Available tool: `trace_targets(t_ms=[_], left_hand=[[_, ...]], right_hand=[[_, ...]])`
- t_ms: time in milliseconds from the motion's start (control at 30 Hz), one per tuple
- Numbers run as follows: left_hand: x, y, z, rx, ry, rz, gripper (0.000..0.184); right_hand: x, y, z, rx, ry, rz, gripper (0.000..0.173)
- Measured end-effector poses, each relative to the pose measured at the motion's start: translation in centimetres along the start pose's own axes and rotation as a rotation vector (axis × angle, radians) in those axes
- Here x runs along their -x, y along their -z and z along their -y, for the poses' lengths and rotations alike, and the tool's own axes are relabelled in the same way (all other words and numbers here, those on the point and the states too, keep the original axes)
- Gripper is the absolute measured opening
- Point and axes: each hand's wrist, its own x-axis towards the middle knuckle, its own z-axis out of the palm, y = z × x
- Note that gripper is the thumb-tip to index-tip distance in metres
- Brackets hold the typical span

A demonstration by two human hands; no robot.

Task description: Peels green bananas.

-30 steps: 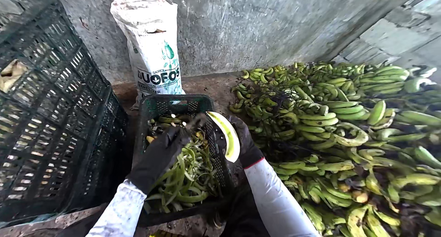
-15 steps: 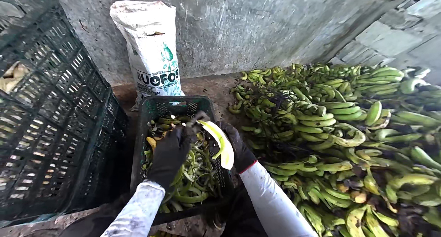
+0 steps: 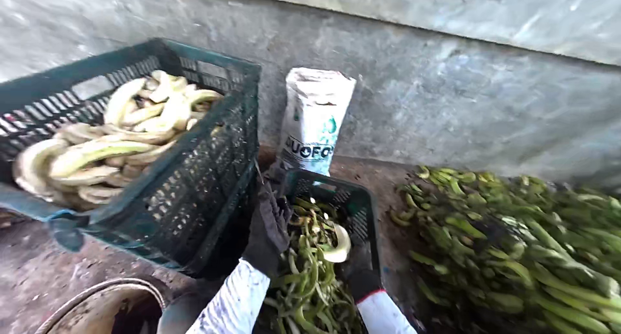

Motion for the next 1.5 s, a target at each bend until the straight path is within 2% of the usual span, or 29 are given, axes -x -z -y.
trace_targets(t_ms=[100,167,200,267,333,367,433,533,567,633,733,767,800,867,900,1000,1133,1267,1333,1367,1433,1467,1500], left_hand=[[0.0,0.1,-0.5,-0.006,0.019,-0.058,0.033],[0.5,0.6,0.0,-0.068,-0.010,0.048,0.038],[0.4,0.7,0.4,-0.013,-0.003,0.090,0.037],[0.3,0.7,0.6,0.085,0.042,0.149,0.036],[-0.2,0.3,0.6,0.089,0.027,0.157,0.041],[-0.4,0.2,0.5,0.081,-0.004,0.153,0.041],[-0.1,0.5,0.1,0.054,-0.057,0.163,0.042],[-0.1,0.9,-0.5,0.055,-0.076,0.129,0.039],[0.0,0.8,-0.8,0.082,-0.057,0.105,0.037],[0.3,0.8,-1.2,0.145,0.005,0.104,0.034],[0.5,0.3,-1.3,0.180,-0.027,0.159,0.038],[0.3,0.4,-1.0,0.183,-0.059,0.206,0.038],[0.1,0.5,-0.9,0.169,-0.087,0.255,0.038],[0.0,0.3,-1.2,0.146,-0.100,0.334,0.041],[0.0,0.0,-1.4,0.140,-0.093,0.352,0.042],[-0.3,-0.1,-1.4,0.069,-0.102,0.385,0.041],[-1.1,0.6,-0.1,-0.010,-0.217,0.385,0.042],[-1.5,1.0,0.9,0.076,-0.192,0.412,0.042],[-0.7,0.1,0.3,-0.010,-0.140,0.437,0.040],[-1.0,0.3,0.2,-0.038,-0.148,0.512,0.037],[-3.7,2.5,1.6,-0.041,-0.243,0.834,0.031],[-3.5,1.9,3.1,-0.068,-0.338,0.813,0.030],[-2.6,0.8,4.5,-0.129,-0.427,0.712,0.029]], right_hand=[[-0.5,-10.6,3.3,-0.039,0.078,0.311,0.037],[-0.2,-17.6,7.1,0.031,0.098,0.486,0.036],[0.0,-20.4,8.8,0.088,0.118,0.541,0.037],[0.9,-25.2,12.0,0.088,0.144,0.568,0.033],[1.9,-26.8,13.6,0.152,0.221,0.533,0.026],[2.4,-25.8,13.7,0.268,0.286,0.524,0.028],[3.1,-20.4,12.2,0.616,0.446,0.506,0.043],[1.8,-10.9,7.2,1.280,0.584,0.500,0.064],[2.0,-7.5,5.0,1.539,0.580,0.526,0.071],[4.1,-1.3,0.5,1.887,0.500,0.663,0.083],[7.2,3.4,-4.1,2.060,0.437,0.905,0.081],[7.7,3.3,-4.8,2.141,0.339,0.948,0.078],[7.9,1.8,-4.6,2.294,0.044,1.003,0.077],[5.5,6.2,-8.0,2.045,0.451,0.901,0.068],[4.1,7.0,-8.7,2.020,0.544,0.864,0.066],[0.7,7.1,-7.7,1.986,0.514,0.823,0.068],[-4.5,6.6,-4.6,1.943,0.548,0.688,0.066],[-8.6,4.6,0.2,1.999,0.420,0.526,0.066],[-9.6,3.7,2.5,2.009,0.437,0.437,0.062],[-9.9,3.4,3.5,2.005,0.463,0.419,0.060],[-8.4,1.9,6.0,1.931,0.422,0.392,0.051],[-6.8,1.2,7.2,1.909,0.437,0.352,0.043],[-5.1,0.5,8.1,1.896,0.517,0.299,0.035]])
